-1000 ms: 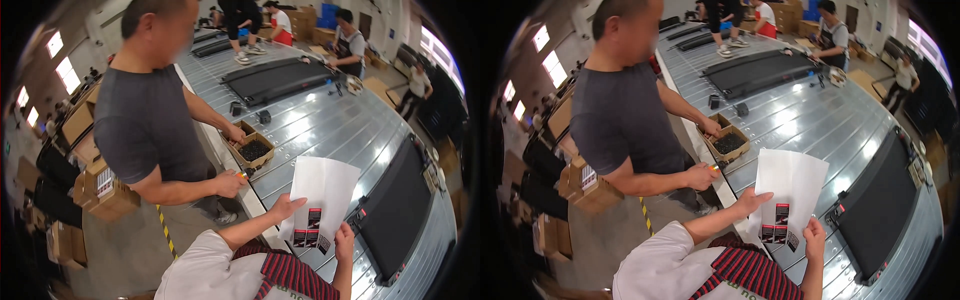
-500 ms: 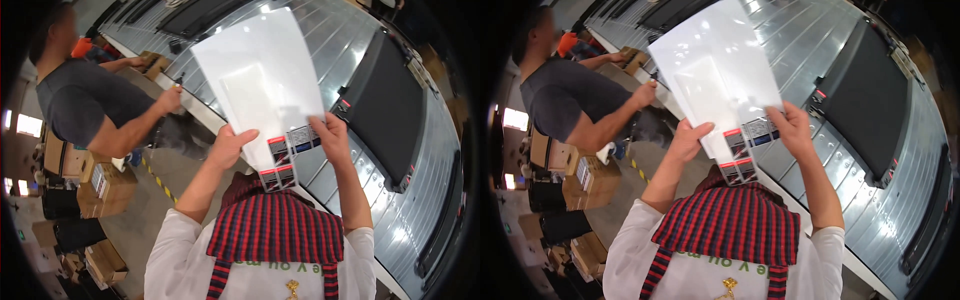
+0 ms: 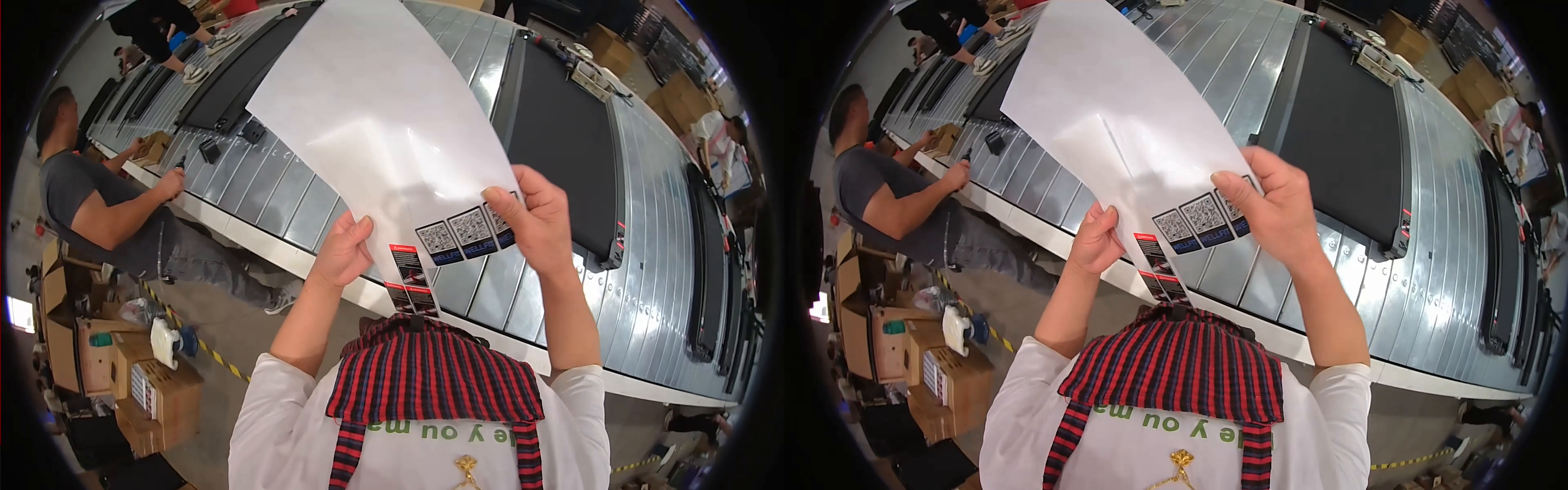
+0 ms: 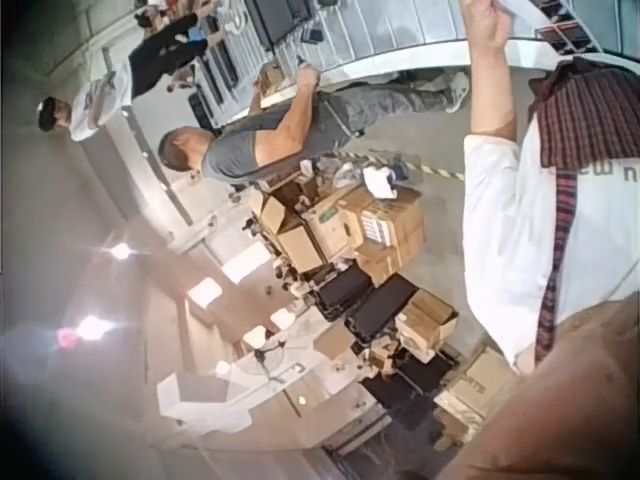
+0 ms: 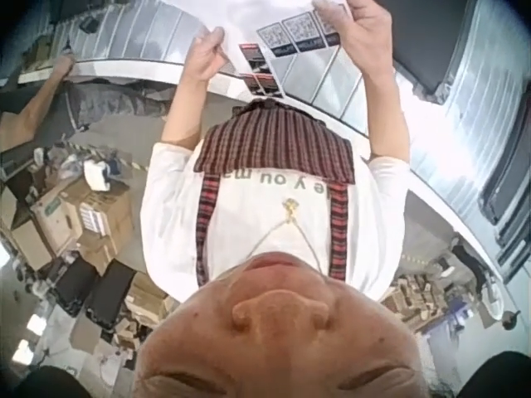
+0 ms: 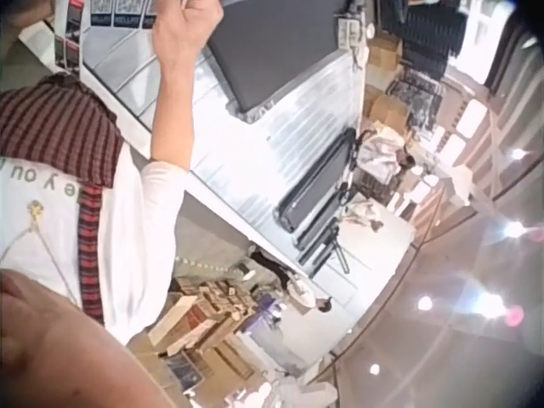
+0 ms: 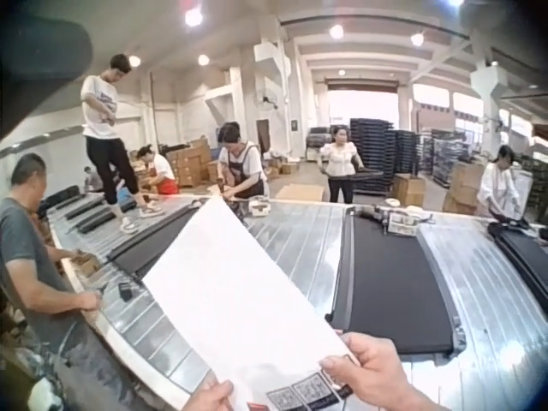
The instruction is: Applying warning labels and QR code stickers to treadmill frames on an industrial assembly line.
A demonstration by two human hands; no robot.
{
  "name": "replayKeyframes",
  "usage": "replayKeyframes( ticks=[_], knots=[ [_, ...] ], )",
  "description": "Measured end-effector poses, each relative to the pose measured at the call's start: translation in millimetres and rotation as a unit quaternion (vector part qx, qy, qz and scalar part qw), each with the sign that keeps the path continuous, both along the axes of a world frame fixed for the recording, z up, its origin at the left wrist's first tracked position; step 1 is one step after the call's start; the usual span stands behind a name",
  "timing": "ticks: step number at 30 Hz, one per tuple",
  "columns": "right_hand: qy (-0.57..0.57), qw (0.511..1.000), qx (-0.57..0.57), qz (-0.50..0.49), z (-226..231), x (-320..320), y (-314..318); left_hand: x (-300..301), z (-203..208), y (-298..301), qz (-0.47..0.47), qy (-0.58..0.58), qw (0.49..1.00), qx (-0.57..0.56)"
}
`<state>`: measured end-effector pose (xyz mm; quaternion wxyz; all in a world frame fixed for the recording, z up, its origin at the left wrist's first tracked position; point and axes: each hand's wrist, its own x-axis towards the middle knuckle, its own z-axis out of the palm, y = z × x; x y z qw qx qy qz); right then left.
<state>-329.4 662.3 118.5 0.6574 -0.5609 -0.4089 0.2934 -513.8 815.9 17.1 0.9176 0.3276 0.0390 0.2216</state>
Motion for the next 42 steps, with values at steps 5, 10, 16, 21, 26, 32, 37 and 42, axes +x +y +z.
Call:
replayKeyframes(
  ticks=[5, 10, 16, 21, 26, 32, 37, 42],
  knots=[
    [-0.16, 0.98, -0.055, -0.102, 18, -11, 10, -3, -1, 14, -0.014, -0.015, 1.0, 0.005],
    [-0.26, 0.942, -0.082, -0.195, -56, -4, 25, 15, -18, 4, 0.037, 0.193, 0.979, 0.06],
    [-0.409, 0.909, -0.037, -0.069, -78, -40, 56, -5, -12, 5, 0.084, 0.183, 0.976, 0.088],
    [-0.311, 0.948, -0.064, -0.024, -92, -58, 86, -4, -20, 12, 0.182, 0.189, 0.955, 0.136],
    [-0.249, 0.967, -0.049, -0.036, -93, -66, 109, -9, -7, 28, 0.193, 0.202, 0.953, 0.119],
    [-0.156, 0.986, -0.022, -0.059, -94, -66, 110, 1, -4, 37, 0.171, 0.188, 0.961, 0.112],
    [-0.08, 0.993, -0.011, -0.086, -89, -60, 93, 8, 11, 26, 0.139, 0.214, 0.956, 0.147],
    [-0.251, 0.96, 0.025, -0.119, -82, -50, 72, 17, 8, 0, 0.155, 0.181, 0.962, 0.136]
  ],
)
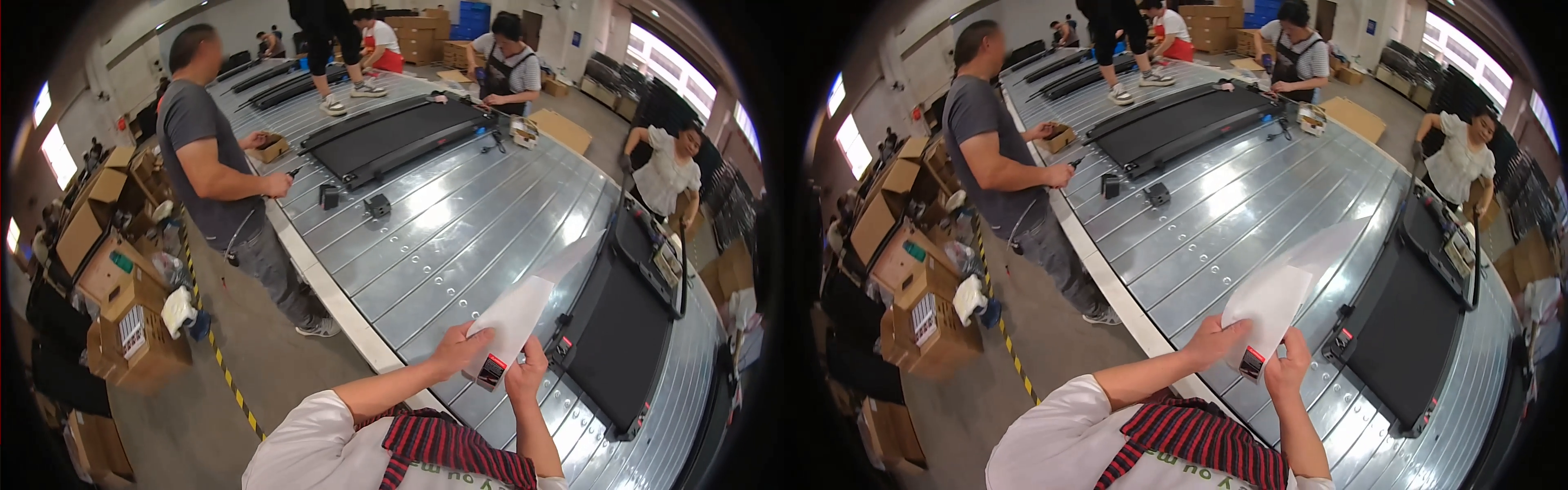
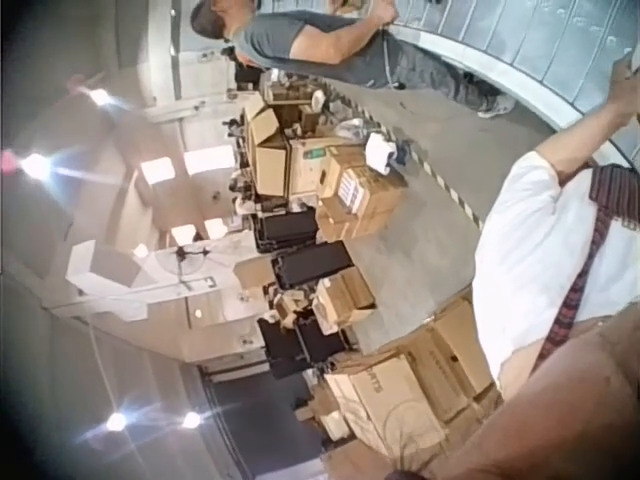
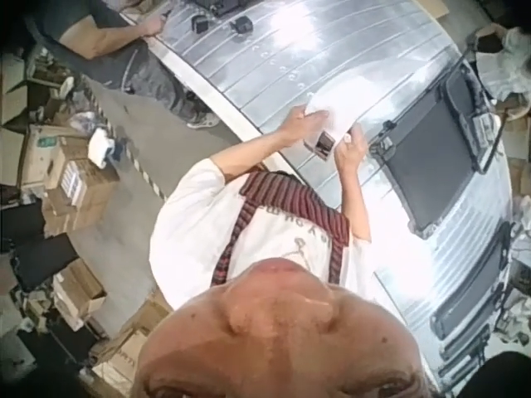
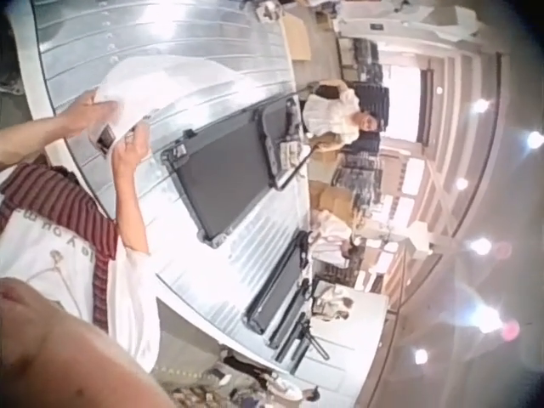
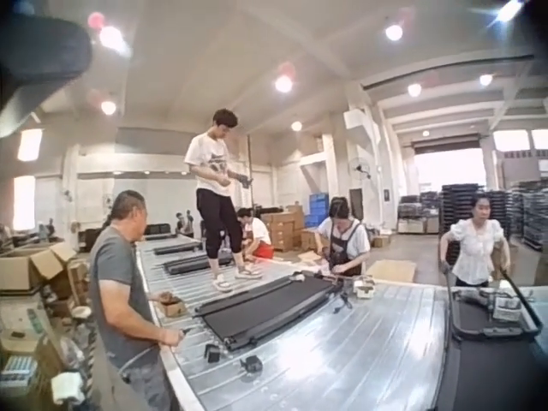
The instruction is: Applying warning labels and QR code stickers to treadmill frames on an industrial assembly line.
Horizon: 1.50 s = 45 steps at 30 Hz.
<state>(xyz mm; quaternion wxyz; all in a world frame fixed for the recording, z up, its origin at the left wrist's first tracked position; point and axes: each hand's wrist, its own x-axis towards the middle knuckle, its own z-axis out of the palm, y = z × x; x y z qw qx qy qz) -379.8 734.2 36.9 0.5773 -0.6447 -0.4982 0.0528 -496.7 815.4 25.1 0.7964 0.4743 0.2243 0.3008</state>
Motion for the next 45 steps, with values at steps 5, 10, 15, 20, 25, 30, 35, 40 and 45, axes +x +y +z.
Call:
replayKeyframes(
  ticks=[5, 10, 15, 20, 25, 30, 35, 40, 45],
  knots=[
    [0.065, 0.998, 0.009, -0.001, -12, 31, -55, 18, 10, -36, -0.075, 0.037, 0.995, 0.05],
    [-0.055, 0.996, 0.004, -0.069, 9, 33, -115, 45, 6, -86, -0.086, 0.018, 0.996, 0.012],
    [-0.069, 0.992, 0.019, -0.102, 8, 53, -167, 70, 4, -129, -0.116, 0.012, 0.993, -0.029],
    [-0.015, 0.987, -0.036, -0.153, 0, 82, -194, 107, -9, -145, -0.045, 0.012, 0.999, -0.01],
    [0.217, 0.947, 0.112, -0.209, 17, 119, -208, 134, -9, -116, 0.006, 0.05, 0.995, 0.083],
    [-0.218, 0.947, 0.034, -0.233, 6, 107, -166, 154, -25, -118, -0.116, 0.104, 0.987, 0.048],
    [-0.197, 0.97, -0.07, -0.123, 9, 85, -153, 153, -33, -98, -0.184, 0.066, 0.973, 0.125],
    [-0.216, 0.966, -0.09, -0.108, 18, 109, -140, 145, -18, -79, -0.199, 0.131, 0.904, 0.356],
    [-0.315, 0.933, -0.17, -0.03, 11, 117, -119, 148, -28, -65, -0.233, 0.139, 0.882, 0.385]
  ],
)
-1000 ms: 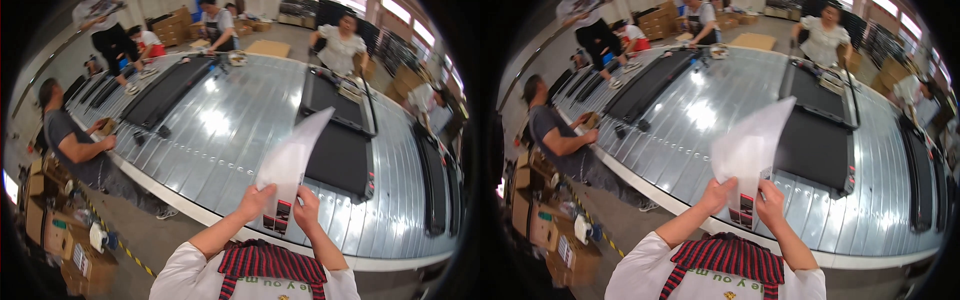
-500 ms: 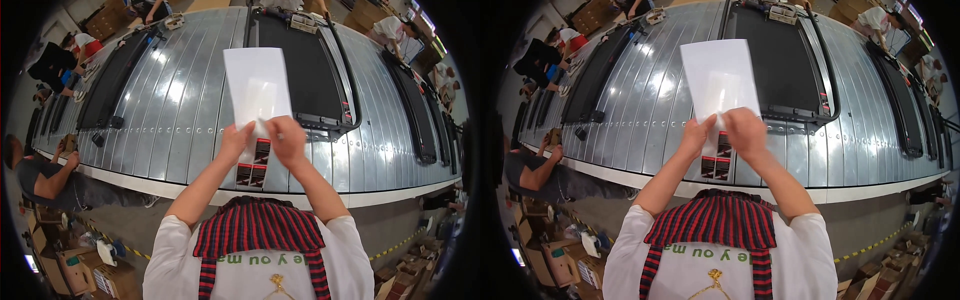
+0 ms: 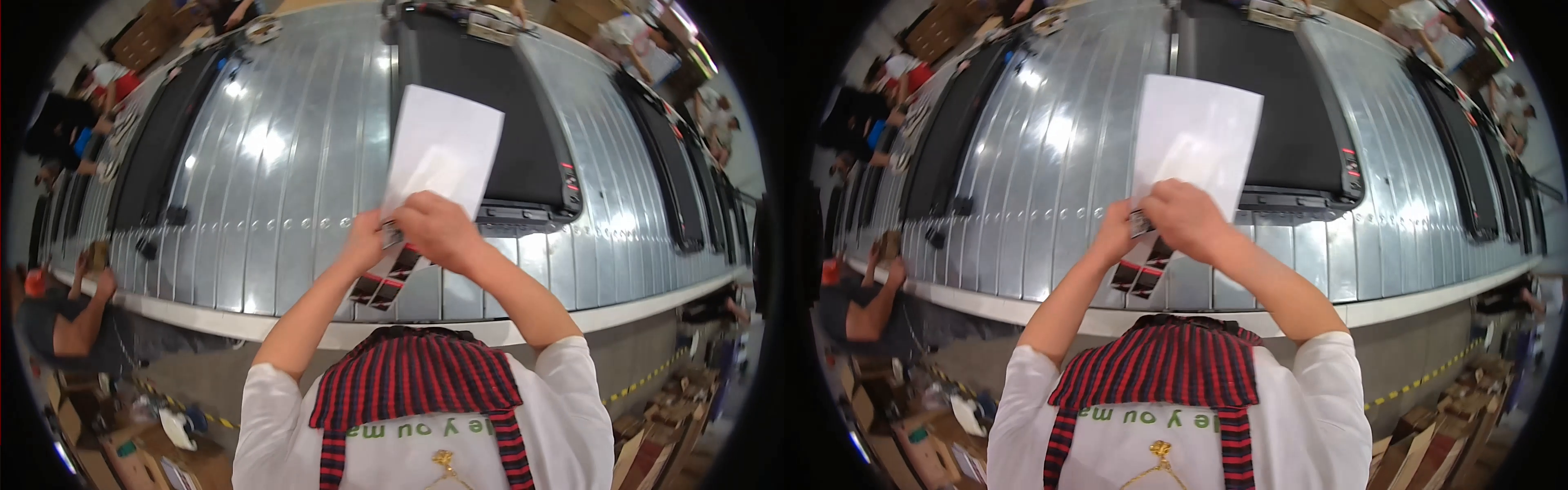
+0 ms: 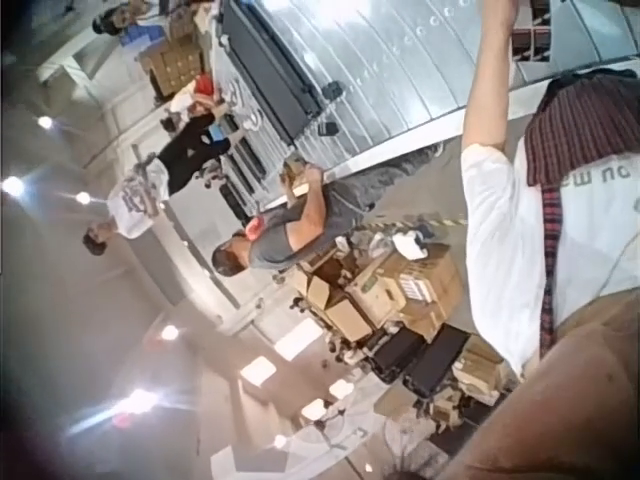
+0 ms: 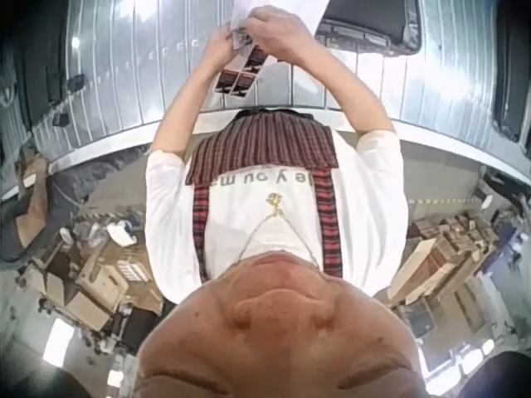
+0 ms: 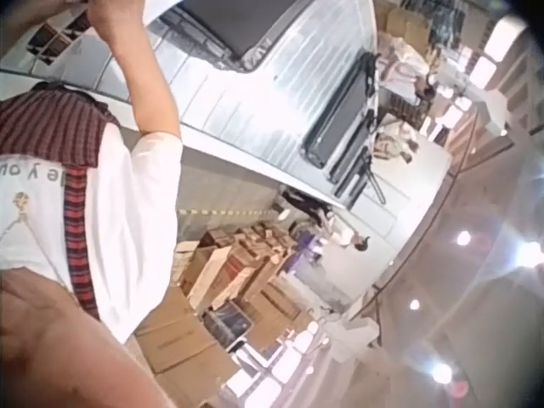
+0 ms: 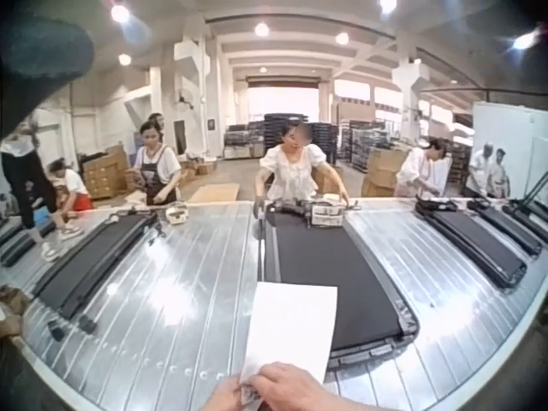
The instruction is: Applying warning labels and QR code stickers to treadmill frames on an industrial assembly line.
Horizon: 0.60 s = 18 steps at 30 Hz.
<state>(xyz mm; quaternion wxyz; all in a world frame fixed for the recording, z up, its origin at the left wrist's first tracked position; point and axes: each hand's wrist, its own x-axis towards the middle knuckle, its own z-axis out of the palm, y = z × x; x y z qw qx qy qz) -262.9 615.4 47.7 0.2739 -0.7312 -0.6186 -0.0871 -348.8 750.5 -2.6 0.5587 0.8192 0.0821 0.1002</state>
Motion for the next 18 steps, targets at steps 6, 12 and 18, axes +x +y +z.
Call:
replayKeyframes(
  ticks=[6, 12, 18],
  knots=[
    [-0.019, 0.999, 0.033, 0.027, -4, -3, 6, 2, -11, 20, 0.06, 0.06, 0.996, -0.038],
    [0.357, 0.919, 0.138, -0.097, -16, 37, -29, -18, -19, 78, 0.063, 0.236, 0.97, -0.004],
    [0.64, 0.708, 0.13, -0.269, -56, 118, -34, -29, -60, 131, -0.162, 0.367, 0.912, 0.082]
  ],
)
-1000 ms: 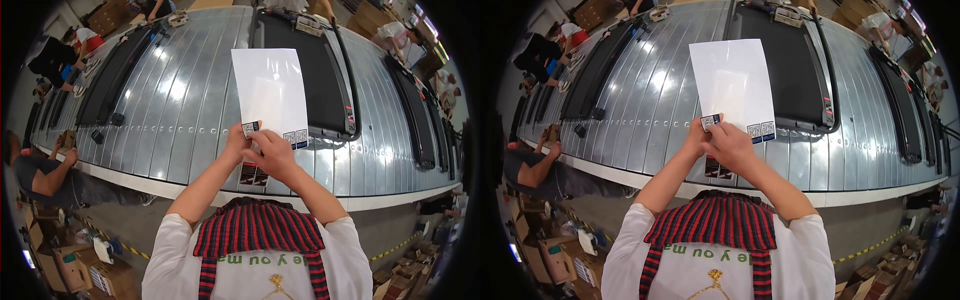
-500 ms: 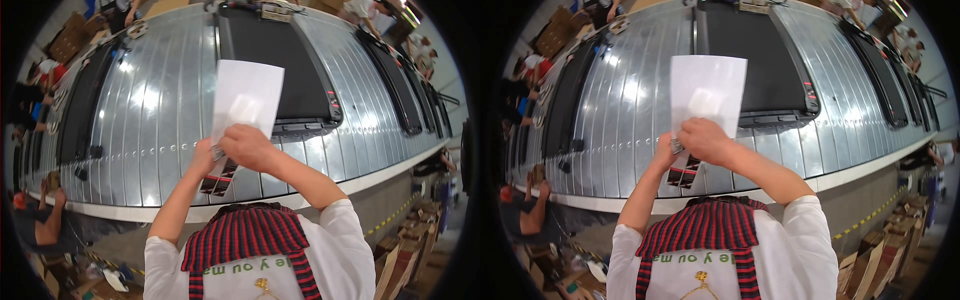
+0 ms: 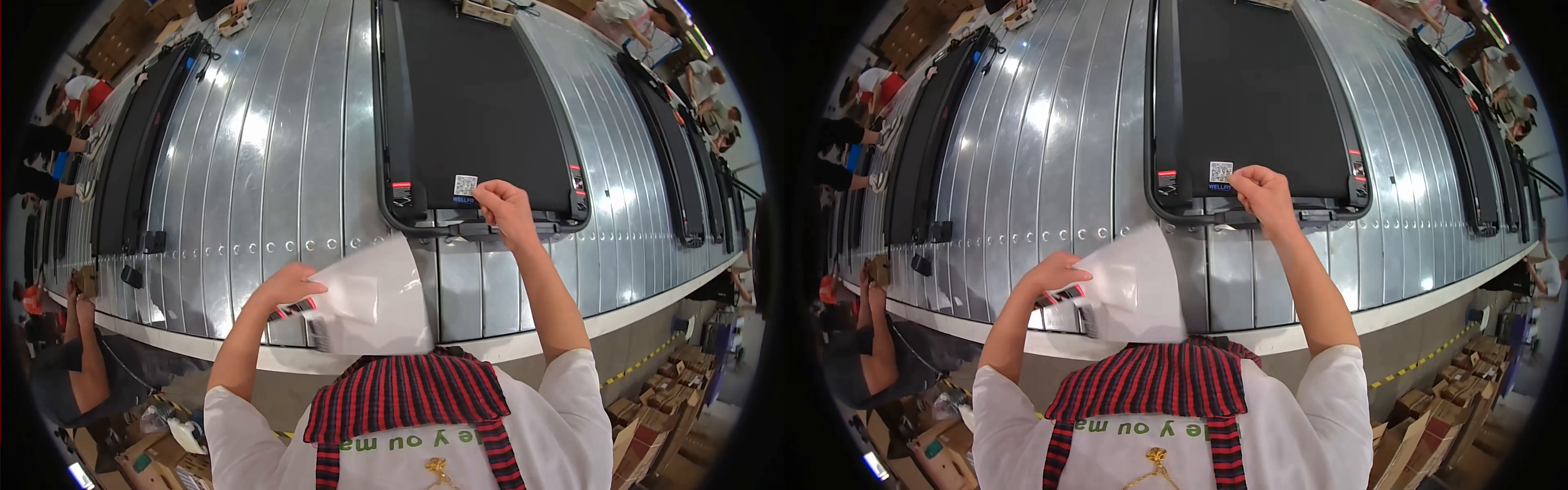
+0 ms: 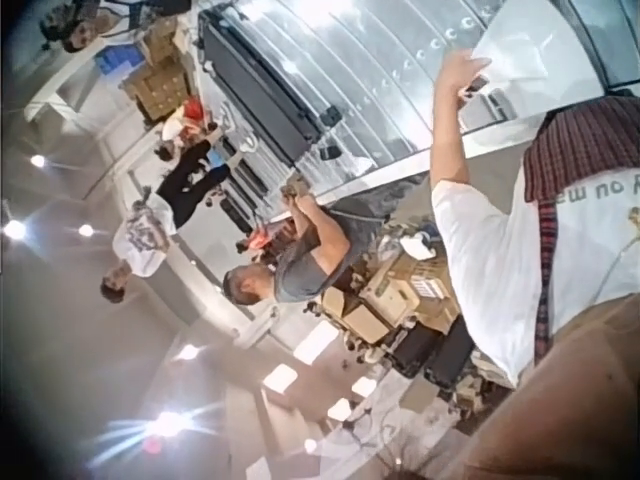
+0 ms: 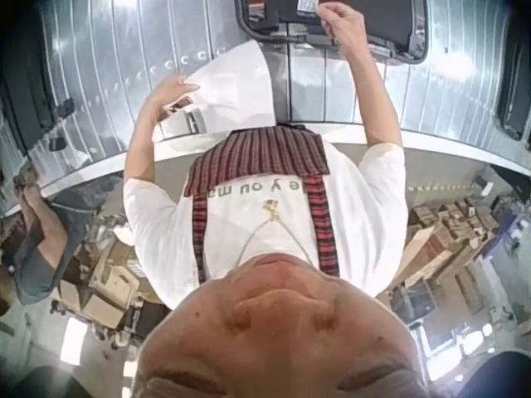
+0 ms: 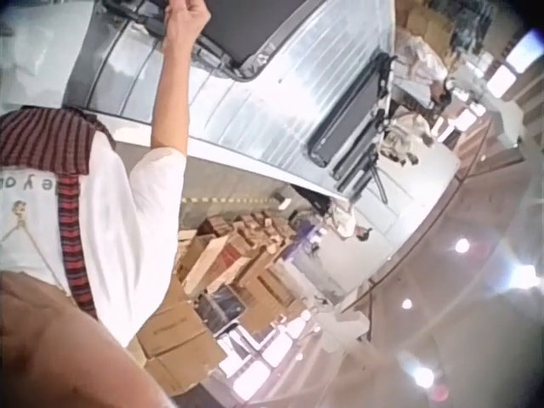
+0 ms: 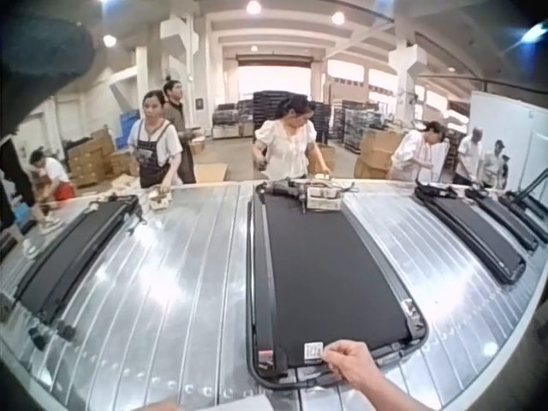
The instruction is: Applying warning labels and QR code stickers to treadmill frames on an industrial assembly line.
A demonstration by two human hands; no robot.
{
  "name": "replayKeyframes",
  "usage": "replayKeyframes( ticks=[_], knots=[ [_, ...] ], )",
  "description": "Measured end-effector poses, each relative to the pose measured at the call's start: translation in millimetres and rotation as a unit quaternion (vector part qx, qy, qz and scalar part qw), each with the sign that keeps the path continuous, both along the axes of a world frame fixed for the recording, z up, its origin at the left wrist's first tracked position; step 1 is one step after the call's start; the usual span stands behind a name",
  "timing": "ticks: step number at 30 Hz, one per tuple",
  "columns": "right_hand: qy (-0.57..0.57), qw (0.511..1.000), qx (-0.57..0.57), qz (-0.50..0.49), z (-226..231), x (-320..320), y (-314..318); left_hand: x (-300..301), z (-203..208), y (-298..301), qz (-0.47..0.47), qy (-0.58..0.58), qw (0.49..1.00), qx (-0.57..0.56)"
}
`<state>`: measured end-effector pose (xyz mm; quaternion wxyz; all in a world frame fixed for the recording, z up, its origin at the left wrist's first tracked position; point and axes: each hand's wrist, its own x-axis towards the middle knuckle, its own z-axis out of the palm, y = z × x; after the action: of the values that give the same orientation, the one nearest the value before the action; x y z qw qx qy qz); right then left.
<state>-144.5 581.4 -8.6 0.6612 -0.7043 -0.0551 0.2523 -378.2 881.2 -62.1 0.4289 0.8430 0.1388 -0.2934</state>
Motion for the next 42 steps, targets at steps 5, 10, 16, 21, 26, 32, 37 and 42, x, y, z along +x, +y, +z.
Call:
replayKeyframes(
  ticks=[5, 10, 16, 21, 26, 32, 37, 42],
  knots=[
    [0.091, 0.994, -0.036, 0.043, -52, 37, 58, 40, -40, -11, -0.18, -0.178, 0.931, 0.261],
    [0.156, 0.983, -0.066, 0.065, -75, 63, 90, 92, -32, -27, -0.197, -0.41, 0.861, 0.226],
    [0.199, 0.972, -0.077, 0.097, -81, 68, 106, 122, -29, -24, -0.197, -0.397, 0.873, 0.203],
    [0.21, 0.971, -0.079, 0.084, -85, 66, 112, 128, -31, -25, -0.198, -0.402, 0.878, 0.167],
    [0.208, 0.97, -0.096, 0.076, -85, 64, 115, 128, -32, -16, -0.175, -0.42, 0.878, 0.147],
    [0.195, 0.972, -0.116, 0.057, -88, 63, 117, 135, -31, -15, -0.193, -0.398, 0.885, 0.147],
    [0.18, 0.975, -0.125, 0.043, -85, 61, 119, 140, -32, -17, -0.189, -0.429, 0.869, 0.157],
    [0.174, 0.976, -0.124, 0.041, -86, 59, 119, 144, -35, -19, -0.192, -0.428, 0.867, 0.165]
  ],
)
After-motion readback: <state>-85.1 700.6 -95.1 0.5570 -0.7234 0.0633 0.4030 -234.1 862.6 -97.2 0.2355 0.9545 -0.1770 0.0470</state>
